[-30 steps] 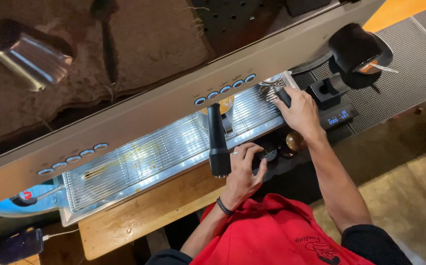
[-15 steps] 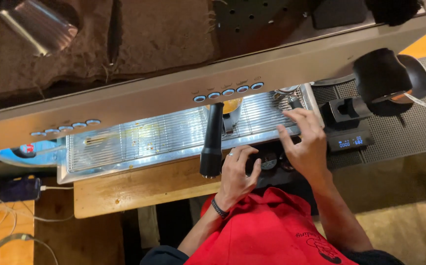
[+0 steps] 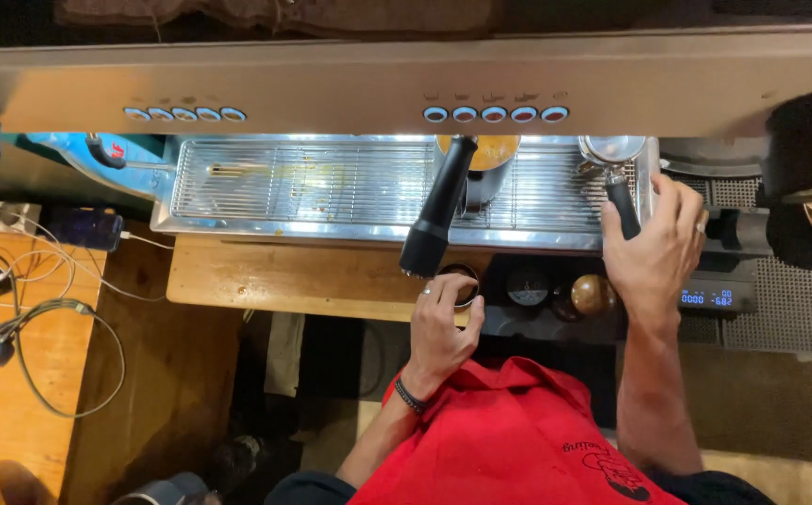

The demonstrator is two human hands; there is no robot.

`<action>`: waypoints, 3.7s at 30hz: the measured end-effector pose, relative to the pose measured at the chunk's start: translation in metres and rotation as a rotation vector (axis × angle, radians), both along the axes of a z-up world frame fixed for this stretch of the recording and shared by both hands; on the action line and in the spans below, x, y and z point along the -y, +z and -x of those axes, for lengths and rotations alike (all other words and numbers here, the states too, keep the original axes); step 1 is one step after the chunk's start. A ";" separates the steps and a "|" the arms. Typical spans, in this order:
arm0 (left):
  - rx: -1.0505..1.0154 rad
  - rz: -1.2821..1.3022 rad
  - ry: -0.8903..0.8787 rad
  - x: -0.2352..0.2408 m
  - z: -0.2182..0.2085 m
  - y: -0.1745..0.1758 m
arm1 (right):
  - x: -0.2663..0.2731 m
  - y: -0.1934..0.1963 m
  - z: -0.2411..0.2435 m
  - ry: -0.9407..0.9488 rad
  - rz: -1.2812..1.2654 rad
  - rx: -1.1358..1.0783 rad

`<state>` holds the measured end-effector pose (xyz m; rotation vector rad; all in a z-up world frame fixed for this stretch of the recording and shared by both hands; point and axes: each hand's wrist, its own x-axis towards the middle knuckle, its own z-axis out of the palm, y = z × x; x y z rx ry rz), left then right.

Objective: The person prepares an espresso by tamping coffee grounds in a portafilter, locking it into the espresso machine, and brewing. They then remove the portafilter, wipe it with a cloth, and repeat the process by adding more grounds, tamping, and locking it back into the machine.

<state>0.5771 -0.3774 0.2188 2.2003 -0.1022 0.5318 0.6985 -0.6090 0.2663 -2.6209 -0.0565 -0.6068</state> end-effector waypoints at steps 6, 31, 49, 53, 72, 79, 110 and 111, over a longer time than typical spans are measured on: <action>-0.470 -0.403 0.085 -0.005 -0.004 -0.081 | 0.023 -0.051 -0.032 0.007 0.040 -0.285; 0.099 -0.199 -0.444 0.139 -0.049 0.045 | 0.116 -0.039 0.142 0.072 0.094 -0.076; 0.280 -0.199 -0.470 0.199 -0.072 0.050 | 0.273 -0.027 0.048 0.005 0.059 -0.378; 0.223 -0.218 -0.431 0.235 -0.076 0.038 | 0.309 -0.036 -0.011 0.274 0.129 -0.243; -0.126 -0.513 -0.196 0.371 -0.044 -0.070 | 0.335 -0.053 -0.105 0.885 0.219 -0.117; -0.360 -0.592 -0.254 0.390 -0.042 -0.063 | 0.351 -0.060 -0.095 0.792 0.117 0.109; 0.175 -0.243 0.051 0.347 -0.101 0.016 | 0.350 -0.021 -0.103 0.837 0.046 -0.112; 0.168 -0.242 0.054 0.346 -0.101 0.015 | 0.348 -0.018 -0.103 0.843 0.043 -0.147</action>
